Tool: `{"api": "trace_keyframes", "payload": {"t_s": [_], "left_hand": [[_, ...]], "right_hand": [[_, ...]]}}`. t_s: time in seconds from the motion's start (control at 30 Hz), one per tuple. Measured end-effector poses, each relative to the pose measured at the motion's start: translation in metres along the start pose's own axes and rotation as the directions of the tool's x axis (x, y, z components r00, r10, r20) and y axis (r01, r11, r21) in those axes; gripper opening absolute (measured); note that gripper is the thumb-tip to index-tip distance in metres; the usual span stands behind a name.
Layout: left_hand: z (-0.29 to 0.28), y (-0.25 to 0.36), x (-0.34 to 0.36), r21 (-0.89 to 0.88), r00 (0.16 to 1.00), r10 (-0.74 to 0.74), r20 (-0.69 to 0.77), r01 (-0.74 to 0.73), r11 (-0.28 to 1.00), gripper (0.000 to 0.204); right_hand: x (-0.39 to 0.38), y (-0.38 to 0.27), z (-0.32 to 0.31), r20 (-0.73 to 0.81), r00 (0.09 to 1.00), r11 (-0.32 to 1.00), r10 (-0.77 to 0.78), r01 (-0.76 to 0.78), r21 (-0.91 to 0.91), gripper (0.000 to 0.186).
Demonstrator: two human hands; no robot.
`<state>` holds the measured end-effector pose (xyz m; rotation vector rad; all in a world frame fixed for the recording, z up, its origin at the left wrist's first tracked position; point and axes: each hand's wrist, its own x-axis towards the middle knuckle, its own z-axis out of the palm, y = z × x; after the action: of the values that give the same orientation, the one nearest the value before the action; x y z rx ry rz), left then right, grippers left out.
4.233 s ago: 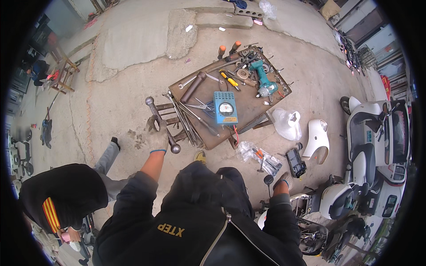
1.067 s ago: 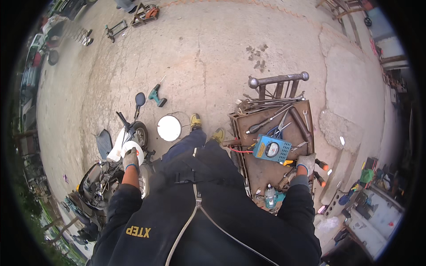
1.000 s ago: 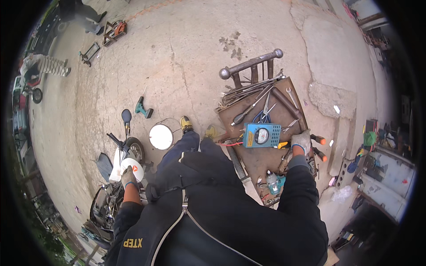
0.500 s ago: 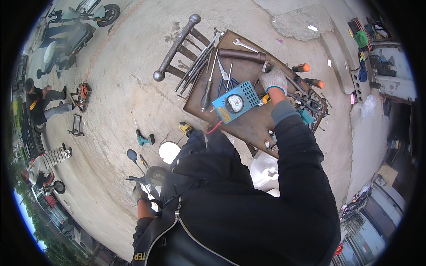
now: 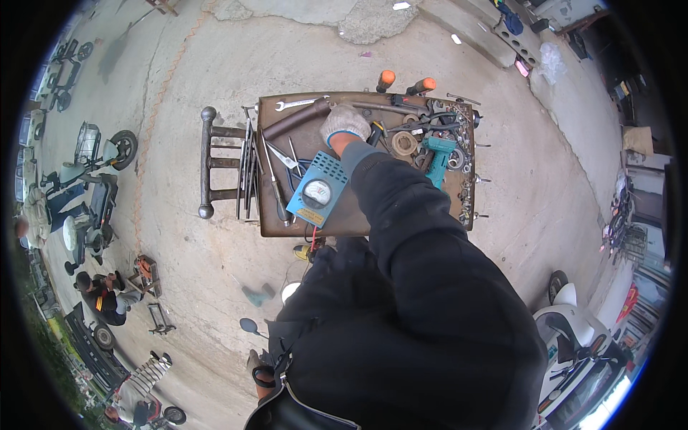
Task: The person repairs a white scooter in an outdoor workshop. They use a power drill to remove and install parts, handle the scooter's body panels, and connect wiring near the front fairing.
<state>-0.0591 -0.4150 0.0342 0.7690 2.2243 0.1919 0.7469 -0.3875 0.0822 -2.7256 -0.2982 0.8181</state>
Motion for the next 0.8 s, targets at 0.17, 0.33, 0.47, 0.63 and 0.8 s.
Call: {"api": "trace_keyframes", "payload": {"t_s": [0.17,0.33,0.47,0.63,0.8], "left_hand": [[-0.028,0.005,0.006,0.162,0.996,-0.091,0.017,0.087,0.983,0.057],[-0.048,0.040,0.005,0.239,0.997,-0.070,0.008,0.067,0.969,0.055],[-0.047,0.076,0.016,0.293,0.999,-0.036,0.017,0.030,0.956,0.054],[-0.022,0.126,0.035,0.354,0.997,0.032,0.072,-0.056,0.934,0.053],[0.034,0.179,0.046,0.363,0.973,0.146,0.181,-0.204,0.909,0.052]], "right_hand": [[0.001,0.010,-0.002,-0.012,0.998,0.997,0.061,-0.060,0.047,0.032],[0.001,0.022,0.001,-0.057,0.998,0.998,0.015,-0.011,0.069,0.032],[-0.001,0.030,-0.001,-0.165,0.986,1.000,0.002,0.001,0.020,0.033],[-0.015,0.037,-0.019,-0.237,0.968,0.924,0.076,0.021,0.382,0.040],[-0.038,0.086,-0.053,-0.517,0.837,0.638,0.180,0.300,0.709,0.030]]}}
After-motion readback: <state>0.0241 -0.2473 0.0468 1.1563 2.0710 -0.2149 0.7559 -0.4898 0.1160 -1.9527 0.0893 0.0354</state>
